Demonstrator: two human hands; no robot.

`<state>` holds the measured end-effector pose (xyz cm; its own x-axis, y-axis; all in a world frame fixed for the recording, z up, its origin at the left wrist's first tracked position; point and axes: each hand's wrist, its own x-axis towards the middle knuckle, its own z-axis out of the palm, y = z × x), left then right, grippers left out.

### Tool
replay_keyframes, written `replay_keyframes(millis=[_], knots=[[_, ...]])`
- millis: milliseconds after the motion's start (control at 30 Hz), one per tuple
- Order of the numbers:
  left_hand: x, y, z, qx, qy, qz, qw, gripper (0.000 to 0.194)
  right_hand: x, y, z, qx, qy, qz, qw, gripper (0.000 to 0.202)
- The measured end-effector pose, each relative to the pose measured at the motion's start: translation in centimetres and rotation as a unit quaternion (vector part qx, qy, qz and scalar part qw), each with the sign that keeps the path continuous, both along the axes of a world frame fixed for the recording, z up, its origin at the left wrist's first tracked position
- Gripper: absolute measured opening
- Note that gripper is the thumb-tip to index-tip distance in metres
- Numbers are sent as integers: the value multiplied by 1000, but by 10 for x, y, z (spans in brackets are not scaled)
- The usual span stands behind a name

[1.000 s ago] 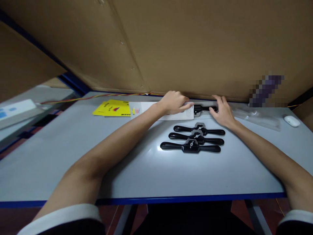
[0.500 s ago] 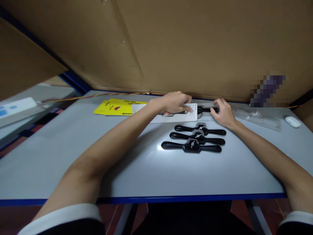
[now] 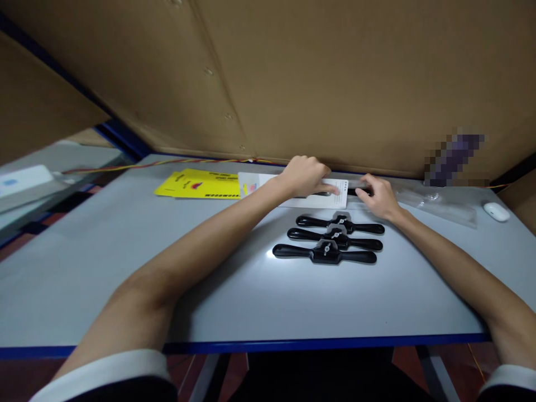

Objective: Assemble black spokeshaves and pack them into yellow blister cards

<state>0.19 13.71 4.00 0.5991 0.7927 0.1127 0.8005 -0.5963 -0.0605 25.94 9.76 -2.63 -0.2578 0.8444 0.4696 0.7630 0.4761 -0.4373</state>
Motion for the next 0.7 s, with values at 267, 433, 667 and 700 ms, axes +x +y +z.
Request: replay_keyframes(millis=[267, 433, 667, 700], knots=[[9, -9, -2, 12, -23, 67, 997, 95, -12, -5, 0, 5, 20, -21, 1000, 50], [18, -18, -5, 24, -9, 99, 995, 100, -15, -2, -2, -15, 26, -65, 997, 54], [10, -24, 20, -44, 74, 7, 996, 69, -11, 4, 2, -65, 53, -50, 995, 55], [4, -20, 24, -64, 80, -8, 995, 65, -10, 4, 2, -66, 60, -46, 995, 54]])
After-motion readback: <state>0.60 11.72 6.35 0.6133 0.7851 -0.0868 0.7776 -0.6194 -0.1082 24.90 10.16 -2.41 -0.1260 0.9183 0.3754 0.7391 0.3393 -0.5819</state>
